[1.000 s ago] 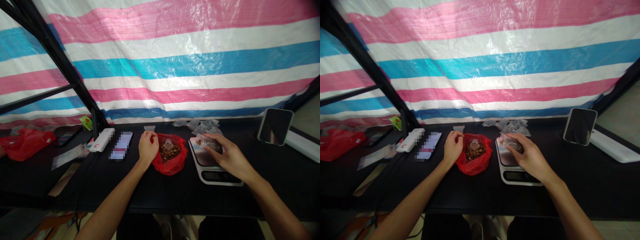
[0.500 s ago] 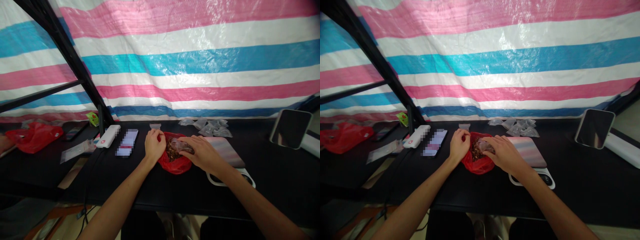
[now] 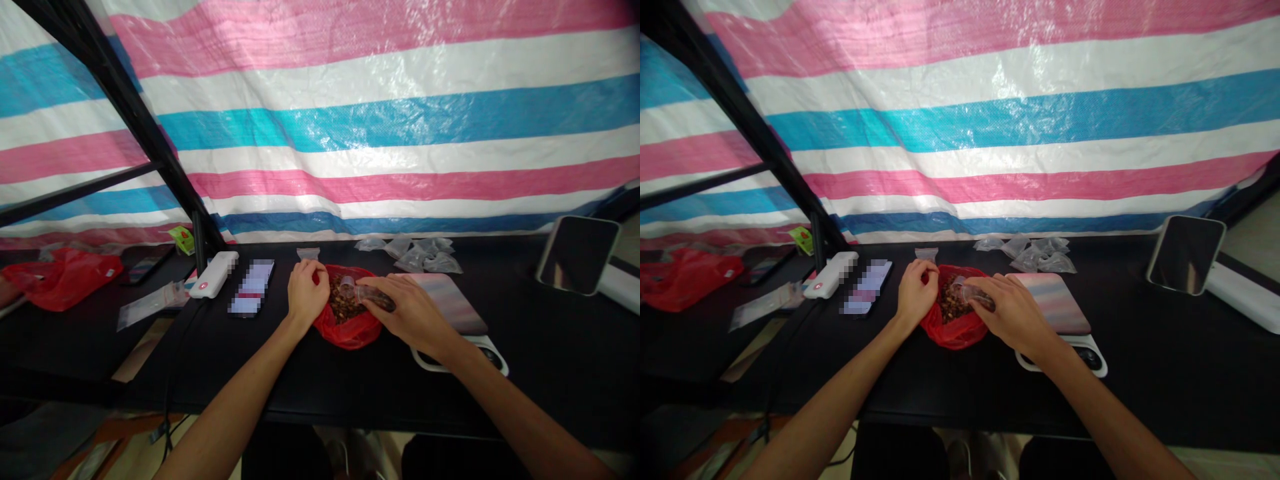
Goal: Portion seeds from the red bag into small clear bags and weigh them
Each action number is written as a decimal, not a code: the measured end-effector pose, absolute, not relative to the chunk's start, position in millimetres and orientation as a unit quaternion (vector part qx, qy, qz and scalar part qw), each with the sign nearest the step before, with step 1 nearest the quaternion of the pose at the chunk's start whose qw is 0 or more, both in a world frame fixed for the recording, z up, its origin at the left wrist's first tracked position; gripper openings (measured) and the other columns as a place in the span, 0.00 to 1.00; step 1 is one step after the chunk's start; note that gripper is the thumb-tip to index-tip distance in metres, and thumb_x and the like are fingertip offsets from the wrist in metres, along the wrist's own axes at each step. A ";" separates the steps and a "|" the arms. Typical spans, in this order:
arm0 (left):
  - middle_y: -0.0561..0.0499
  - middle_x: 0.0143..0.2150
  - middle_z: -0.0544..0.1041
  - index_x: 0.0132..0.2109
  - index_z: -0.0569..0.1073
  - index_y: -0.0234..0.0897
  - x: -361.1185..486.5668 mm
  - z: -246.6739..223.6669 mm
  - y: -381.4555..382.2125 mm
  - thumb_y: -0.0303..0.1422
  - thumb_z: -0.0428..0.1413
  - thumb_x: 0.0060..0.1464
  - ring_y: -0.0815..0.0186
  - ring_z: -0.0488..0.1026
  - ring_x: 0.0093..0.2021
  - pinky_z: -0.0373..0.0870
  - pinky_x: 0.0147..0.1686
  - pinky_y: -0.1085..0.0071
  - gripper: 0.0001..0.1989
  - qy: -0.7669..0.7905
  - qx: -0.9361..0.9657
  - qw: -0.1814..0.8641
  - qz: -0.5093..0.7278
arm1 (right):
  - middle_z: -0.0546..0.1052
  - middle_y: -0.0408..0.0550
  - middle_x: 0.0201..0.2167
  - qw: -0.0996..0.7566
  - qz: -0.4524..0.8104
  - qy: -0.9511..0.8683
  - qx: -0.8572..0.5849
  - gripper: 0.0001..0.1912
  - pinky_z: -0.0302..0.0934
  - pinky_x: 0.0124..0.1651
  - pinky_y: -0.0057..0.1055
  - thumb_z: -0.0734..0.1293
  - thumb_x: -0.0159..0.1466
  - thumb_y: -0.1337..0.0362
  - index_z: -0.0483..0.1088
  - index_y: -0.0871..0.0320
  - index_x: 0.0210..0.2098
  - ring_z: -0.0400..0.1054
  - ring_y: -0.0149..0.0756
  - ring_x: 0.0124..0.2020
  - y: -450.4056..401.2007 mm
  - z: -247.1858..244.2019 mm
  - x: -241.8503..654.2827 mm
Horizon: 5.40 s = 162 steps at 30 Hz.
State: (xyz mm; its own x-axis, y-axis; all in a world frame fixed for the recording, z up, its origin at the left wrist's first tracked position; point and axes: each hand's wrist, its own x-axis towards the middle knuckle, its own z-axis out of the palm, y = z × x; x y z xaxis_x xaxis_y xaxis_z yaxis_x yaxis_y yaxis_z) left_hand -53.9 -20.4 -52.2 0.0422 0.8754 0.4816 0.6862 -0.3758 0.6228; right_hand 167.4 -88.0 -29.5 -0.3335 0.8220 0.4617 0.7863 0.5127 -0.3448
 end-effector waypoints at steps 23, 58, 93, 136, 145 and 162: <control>0.50 0.36 0.77 0.32 0.74 0.41 -56.8 -52.2 -16.4 0.23 0.52 0.58 0.59 0.72 0.42 0.67 0.45 0.62 0.10 0.519 0.705 0.119 0.469 | 0.80 0.48 0.53 0.545 0.116 -0.605 -0.569 0.17 0.57 0.64 0.47 0.68 0.65 0.59 0.78 0.49 0.53 0.71 0.48 0.58 -107.8 -38.8 289.7; 0.51 0.35 0.78 0.31 0.74 0.41 -63.7 -46.1 -13.1 0.23 0.53 0.57 0.60 0.73 0.40 0.67 0.41 0.64 0.10 0.534 0.669 0.115 0.504 | 0.78 0.48 0.60 0.398 0.106 -0.693 -0.592 0.25 0.51 0.69 0.59 0.68 0.66 0.44 0.73 0.45 0.59 0.66 0.56 0.65 -109.9 -44.2 290.0; 0.51 0.34 0.78 0.31 0.74 0.42 -63.3 -42.1 -13.0 0.22 0.52 0.58 0.59 0.72 0.40 0.68 0.43 0.63 0.12 0.529 0.670 0.121 0.506 | 0.82 0.50 0.53 0.383 0.238 -0.726 -0.520 0.23 0.71 0.58 0.44 0.68 0.68 0.51 0.74 0.51 0.60 0.78 0.49 0.54 -85.1 -7.1 242.8; 0.48 0.40 0.73 0.40 0.74 0.39 -66.7 -35.3 -23.4 0.21 0.52 0.57 0.59 0.70 0.46 0.67 0.48 0.60 0.09 0.309 0.785 0.152 0.514 | 0.74 0.49 0.62 0.394 0.109 -0.731 -0.547 0.28 0.54 0.67 0.55 0.73 0.65 0.54 0.68 0.42 0.63 0.64 0.55 0.64 -104.2 -36.3 283.7; 0.48 0.42 0.72 0.50 0.73 0.39 -61.2 -33.0 -29.3 0.28 0.53 0.63 0.60 0.72 0.43 0.69 0.46 0.63 0.09 0.282 0.809 0.231 0.461 | 0.78 0.47 0.44 0.513 0.199 -0.691 -0.469 0.25 0.69 0.53 0.45 0.72 0.66 0.54 0.69 0.48 0.61 0.75 0.44 0.46 -76.4 -3.8 221.9; 0.43 0.60 0.77 0.58 0.74 0.39 -56.2 -41.9 -25.0 0.38 0.47 0.72 0.56 0.74 0.59 0.66 0.63 0.59 0.17 0.354 0.757 0.318 0.448 | 0.76 0.49 0.50 0.583 0.330 -0.604 -0.433 0.16 0.71 0.49 0.37 0.69 0.69 0.57 0.69 0.50 0.54 0.75 0.37 0.44 -49.4 -30.2 126.6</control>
